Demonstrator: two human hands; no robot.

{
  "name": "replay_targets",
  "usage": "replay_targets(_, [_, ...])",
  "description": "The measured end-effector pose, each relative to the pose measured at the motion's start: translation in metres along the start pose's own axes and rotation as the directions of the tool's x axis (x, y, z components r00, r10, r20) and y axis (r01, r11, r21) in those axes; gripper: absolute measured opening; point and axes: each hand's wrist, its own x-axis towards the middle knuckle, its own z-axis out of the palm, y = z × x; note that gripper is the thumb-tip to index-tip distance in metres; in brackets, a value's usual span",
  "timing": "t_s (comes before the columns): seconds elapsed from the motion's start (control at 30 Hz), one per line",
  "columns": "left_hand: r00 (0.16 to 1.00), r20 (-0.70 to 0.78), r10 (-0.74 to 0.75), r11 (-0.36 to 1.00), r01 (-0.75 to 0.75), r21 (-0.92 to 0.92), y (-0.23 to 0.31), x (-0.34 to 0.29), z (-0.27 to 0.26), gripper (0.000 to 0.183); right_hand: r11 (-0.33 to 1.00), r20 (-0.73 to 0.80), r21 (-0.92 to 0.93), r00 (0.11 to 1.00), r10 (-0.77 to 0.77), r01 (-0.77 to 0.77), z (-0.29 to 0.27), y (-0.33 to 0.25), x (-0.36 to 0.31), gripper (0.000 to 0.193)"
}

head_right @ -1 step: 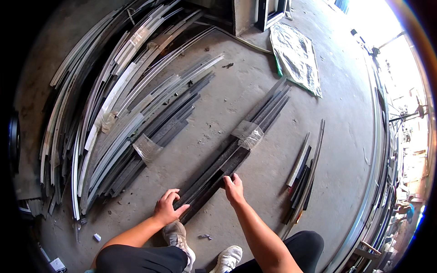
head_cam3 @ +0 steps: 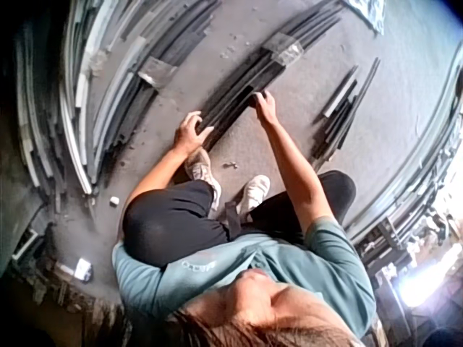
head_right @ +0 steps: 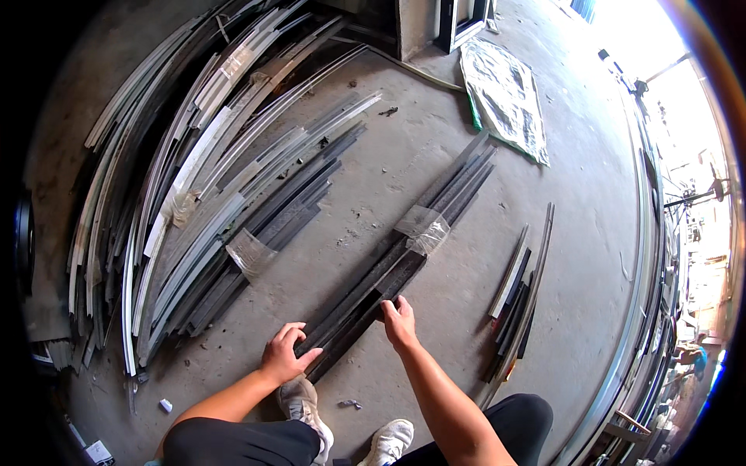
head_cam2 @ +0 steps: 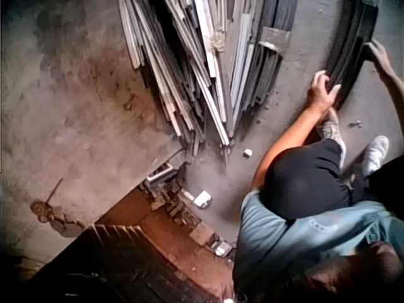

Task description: The person picks up and moves various metal and plastic extrusions from a large pile on the floor, grouping similar pieces together.

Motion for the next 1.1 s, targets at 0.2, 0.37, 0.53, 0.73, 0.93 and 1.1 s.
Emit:
replay_targets(0.2, [1.000,0.012,0.024,0.999,-0.025,0.029,0.003,0.006,-0.009,0.042,1.000,0.053,0.017,0.998,-0.023,0.022,-0.005,0.005,0.005,0.017])
replay_targets(0.37, [1.000,0.026,0.012,0.999,-0.013,0.032,0.006,0.006,-0.011,0.040,1.000,0.034,0.016,0.999,0.006,-0.006,-0.007,0.006,0.004,0.021])
replay_targets(0.53, [0.988,-0.091,0.123,0.988,-0.112,0.110,0.013,0.001,-0.015,0.037,0.999,0.025,0.009,0.999,0.032,-0.032,-0.005,-0.005,-0.002,0.023])
replay_targets(0.73, [0.968,-0.092,0.232,0.952,-0.207,0.224,-0.017,0.001,-0.024,0.045,0.954,0.017,-0.293,0.998,-0.068,0.070,0.005,-0.007,-0.001,0.043])
replay_targets(0.93, [0.854,-0.499,0.144,0.861,0.140,0.489,-0.058,0.056,-0.136,0.079,0.869,-0.063,-0.493,0.995,-0.079,0.038,0.004,-0.021,-0.005,0.049])
replay_targets(1.1, [0.879,-0.434,-0.199,0.801,0.401,0.445,-0.061,0.045,-0.124,0.080,0.787,-0.142,-0.610,0.965,-0.221,0.090,0.009,-0.030,-0.022,0.043])
